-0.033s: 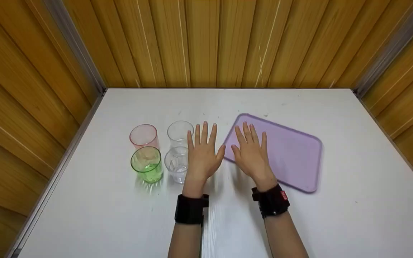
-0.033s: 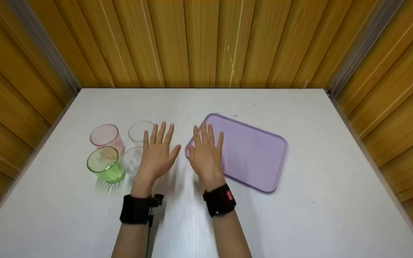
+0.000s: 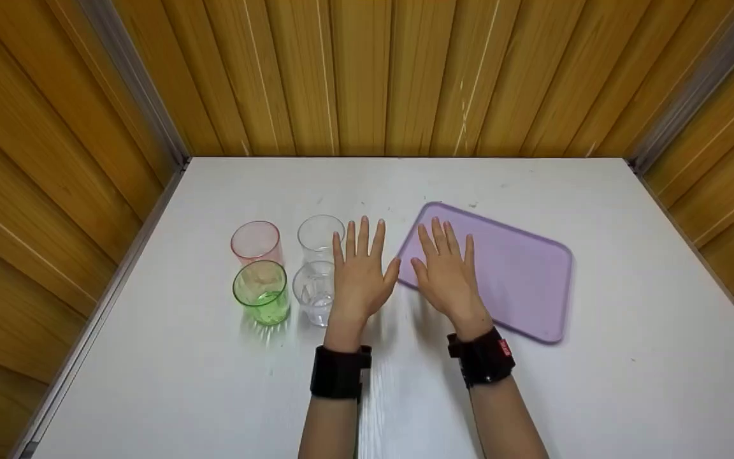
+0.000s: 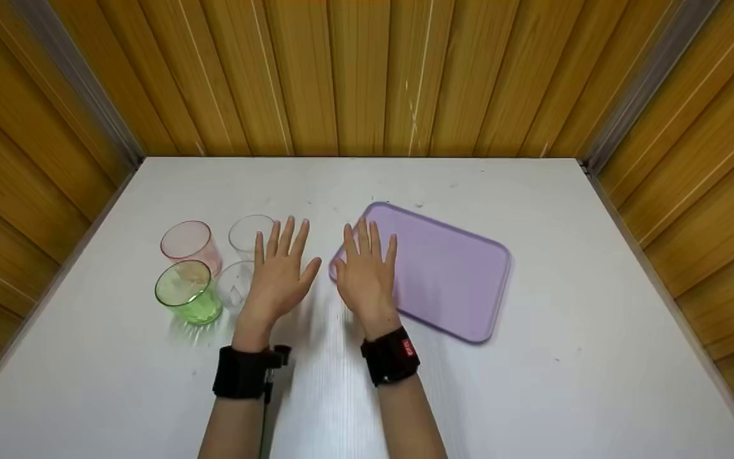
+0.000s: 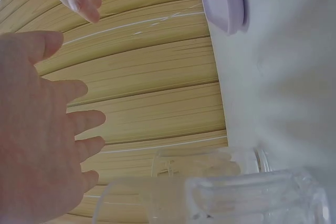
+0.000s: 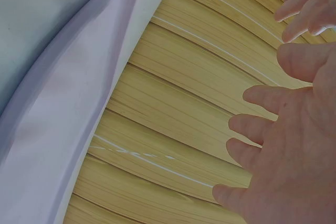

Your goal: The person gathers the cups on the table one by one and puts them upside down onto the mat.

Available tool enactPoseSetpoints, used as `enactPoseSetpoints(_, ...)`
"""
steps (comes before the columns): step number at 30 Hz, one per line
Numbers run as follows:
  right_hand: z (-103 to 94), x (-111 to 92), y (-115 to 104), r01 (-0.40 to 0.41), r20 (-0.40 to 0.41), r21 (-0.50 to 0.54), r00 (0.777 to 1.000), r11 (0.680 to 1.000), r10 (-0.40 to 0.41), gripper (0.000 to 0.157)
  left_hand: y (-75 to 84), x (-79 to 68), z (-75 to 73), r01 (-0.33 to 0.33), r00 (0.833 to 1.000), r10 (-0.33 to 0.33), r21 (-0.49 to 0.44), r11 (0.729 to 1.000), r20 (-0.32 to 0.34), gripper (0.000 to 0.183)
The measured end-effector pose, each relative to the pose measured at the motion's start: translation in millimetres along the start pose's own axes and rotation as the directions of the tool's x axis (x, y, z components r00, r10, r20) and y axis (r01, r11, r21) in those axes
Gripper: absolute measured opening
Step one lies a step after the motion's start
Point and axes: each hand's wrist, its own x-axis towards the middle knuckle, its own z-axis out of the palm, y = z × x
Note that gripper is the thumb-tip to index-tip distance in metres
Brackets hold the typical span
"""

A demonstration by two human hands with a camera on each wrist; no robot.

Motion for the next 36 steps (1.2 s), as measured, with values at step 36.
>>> enactPoseSetpoints(36,-6.4,-2,3,0.014,-0.034,0.078,0.999,0.997,-0.011,0.054,-5.5,-20.3,-38.2,0.416,0.869,-0.440,0.148,0.897,0.227,0.019)
